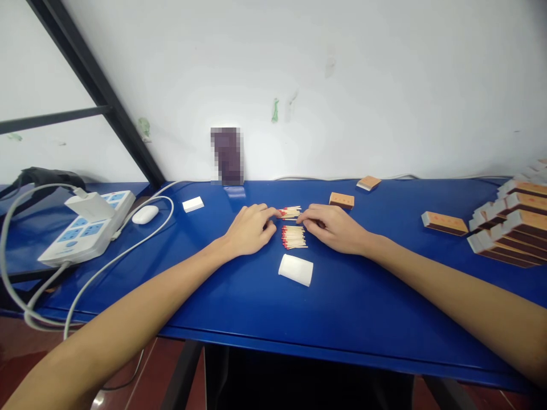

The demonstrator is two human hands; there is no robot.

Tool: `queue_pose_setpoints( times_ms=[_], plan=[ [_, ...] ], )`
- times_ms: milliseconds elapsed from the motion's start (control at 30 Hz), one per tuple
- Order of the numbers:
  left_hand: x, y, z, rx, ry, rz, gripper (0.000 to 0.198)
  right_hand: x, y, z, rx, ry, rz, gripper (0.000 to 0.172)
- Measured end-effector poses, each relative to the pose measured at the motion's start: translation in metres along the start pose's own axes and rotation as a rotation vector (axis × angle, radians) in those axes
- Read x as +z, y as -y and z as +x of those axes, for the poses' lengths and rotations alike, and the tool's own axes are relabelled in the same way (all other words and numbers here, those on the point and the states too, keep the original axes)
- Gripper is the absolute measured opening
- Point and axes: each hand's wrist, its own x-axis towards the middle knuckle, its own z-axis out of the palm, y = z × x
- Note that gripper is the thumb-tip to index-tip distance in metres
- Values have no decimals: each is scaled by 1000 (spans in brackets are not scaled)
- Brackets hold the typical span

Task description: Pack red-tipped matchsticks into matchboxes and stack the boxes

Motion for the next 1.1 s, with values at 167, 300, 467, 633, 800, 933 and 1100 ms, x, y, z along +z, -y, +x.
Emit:
queue_pose_setpoints(
  times_ms=[167, 300, 467, 633, 800, 933, 1100],
  plan=[
    [0, 0, 1, -32, -18, 5, 31, 0, 2, 0, 37, -14, -34, 33],
    [0, 0, 1, -31, -12, 13, 33, -1, 4, 1, 64, 6, -50, 35],
    [0, 0, 1, 11, 19, -3, 36, -1, 5, 1, 67, 36, -69, 37],
    [-1, 1, 1, 35, 50, -6, 39, -2, 5, 1, 75, 44, -77, 36],
    [-1, 2, 1, 41, 60, -19, 38, -2, 4, 1, 64, 31, -68, 34],
    [0, 2, 1, 48, 63, -33, 37, -1, 3, 1, 55, 14, -32, 34],
    [0, 2, 1, 65, 64, -57, 35, 0, 1, 1, 58, 9, -52, 34]
  ],
)
